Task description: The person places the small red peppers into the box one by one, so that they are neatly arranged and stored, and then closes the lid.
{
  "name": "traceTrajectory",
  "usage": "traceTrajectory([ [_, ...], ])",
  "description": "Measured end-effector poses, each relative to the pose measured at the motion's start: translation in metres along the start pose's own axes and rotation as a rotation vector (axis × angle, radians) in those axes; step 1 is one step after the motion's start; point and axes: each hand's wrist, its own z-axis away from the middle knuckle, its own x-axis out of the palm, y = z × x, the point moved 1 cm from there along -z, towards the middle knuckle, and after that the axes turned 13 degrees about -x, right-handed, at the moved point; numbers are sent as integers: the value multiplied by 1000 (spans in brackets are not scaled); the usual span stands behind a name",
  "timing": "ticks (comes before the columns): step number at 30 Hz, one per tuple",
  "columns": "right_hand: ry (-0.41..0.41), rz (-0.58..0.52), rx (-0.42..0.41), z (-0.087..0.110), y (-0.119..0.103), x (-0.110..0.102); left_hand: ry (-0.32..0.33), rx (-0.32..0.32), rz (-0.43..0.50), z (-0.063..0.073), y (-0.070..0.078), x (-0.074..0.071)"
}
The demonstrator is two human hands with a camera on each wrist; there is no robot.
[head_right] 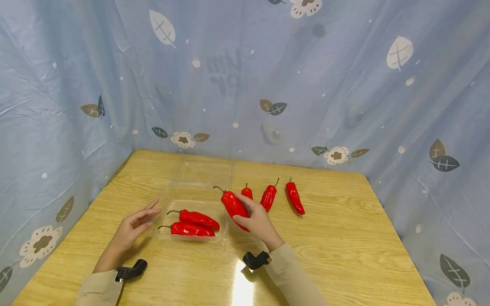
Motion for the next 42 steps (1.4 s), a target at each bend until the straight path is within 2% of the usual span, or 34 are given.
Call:
traceTrajectory([
  [4,-30,-18,-21,-7,-1,1,-7,-4,-2,-1,1,0],
  [14,-82,18,-35,-29,-8,5,7,-15,-7,0,1,0],
  [23,-183,12,-53,-47,-10,10,0,-3,4,0,1,0],
  [33,-199,23,-46,-59,-11,21,-7,0,0,1,0,0],
  [42,-231,73,-94,-66,-10,30,1,1,-17,0,1,0],
])
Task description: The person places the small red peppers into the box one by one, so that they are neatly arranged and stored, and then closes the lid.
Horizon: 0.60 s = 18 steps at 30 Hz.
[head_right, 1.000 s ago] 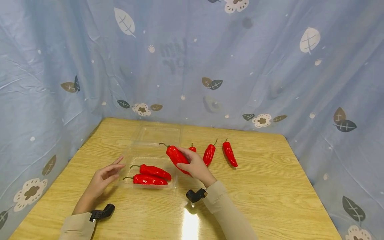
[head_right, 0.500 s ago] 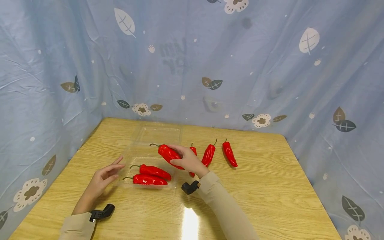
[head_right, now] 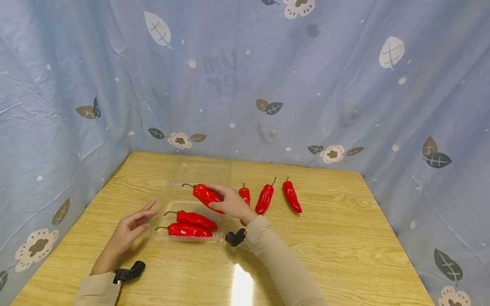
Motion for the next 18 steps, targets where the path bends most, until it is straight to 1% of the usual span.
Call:
traceTrajectory([
  [2,-3,3,0,-1,0,0,4,-1,-4,0,0,0],
  [4,-23,11,0,0,-5,1,5,1,-4,0,1,0],
  [9,-60,19,-23,0,-2,5,-8,9,15,-1,0,0],
  [11,-63,22,-32,0,4,7,-11,11,17,-1,-1,0],
  [15,-73,29,-9,-3,2,9,-14,8,0,-1,-1,0],
  [18,-69,21,18,-5,2,11,-17,-17,-24,-1,-1,0],
])
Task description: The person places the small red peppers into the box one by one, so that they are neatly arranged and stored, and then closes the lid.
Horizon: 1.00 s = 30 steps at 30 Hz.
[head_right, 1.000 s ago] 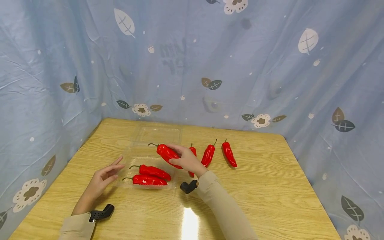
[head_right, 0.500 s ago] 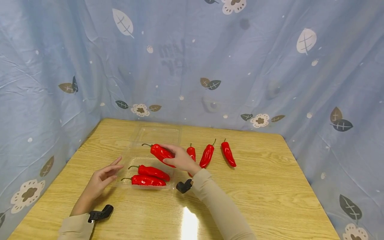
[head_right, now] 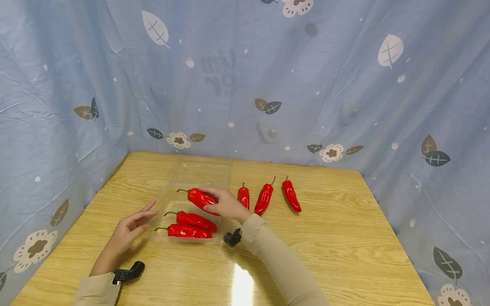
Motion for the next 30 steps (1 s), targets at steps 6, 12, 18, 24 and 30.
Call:
traceTrajectory([
  [6,-1,-27,-15,-7,3,4,-7,-46,-14,0,-1,-1],
  [12,-19,-44,-23,-11,6,9,-5,-11,7,1,1,0],
  [18,-29,1,-36,-13,10,15,2,6,41,0,3,1],
  [24,-54,54,-33,-15,13,18,2,8,46,0,3,2],
  [30,-100,95,4,-16,16,19,-4,-2,23,0,4,2],
])
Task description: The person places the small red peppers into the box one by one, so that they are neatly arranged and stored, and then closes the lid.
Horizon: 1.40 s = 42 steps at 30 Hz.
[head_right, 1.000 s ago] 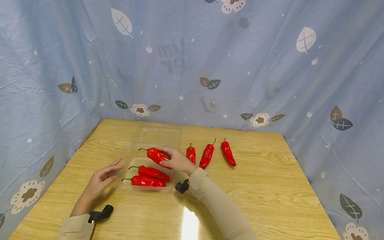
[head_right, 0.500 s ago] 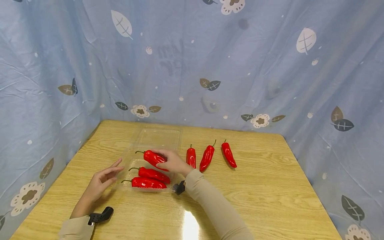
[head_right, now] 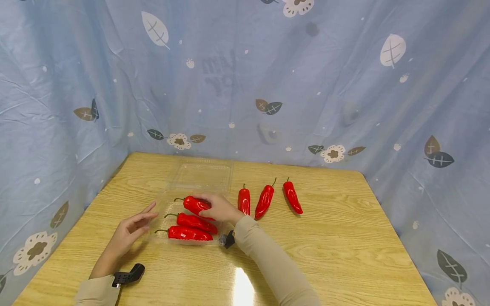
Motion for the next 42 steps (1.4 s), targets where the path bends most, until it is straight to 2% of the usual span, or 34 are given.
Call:
traceTrajectory([
  [11,-28,60,47,-2,0,2,-7,-30,-11,0,-1,0],
  [17,-32,91,51,-3,1,5,-5,17,21,0,-1,0],
  [21,-34,101,57,-2,1,7,-2,23,30,1,-2,0],
  [27,-51,139,26,-3,1,5,1,-13,-18,0,-4,-1],
  [34,-64,113,2,-5,-1,3,-1,-53,-43,-1,-3,-2],
  [42,-14,52,19,-2,0,3,0,-7,-9,-1,-2,0],
])
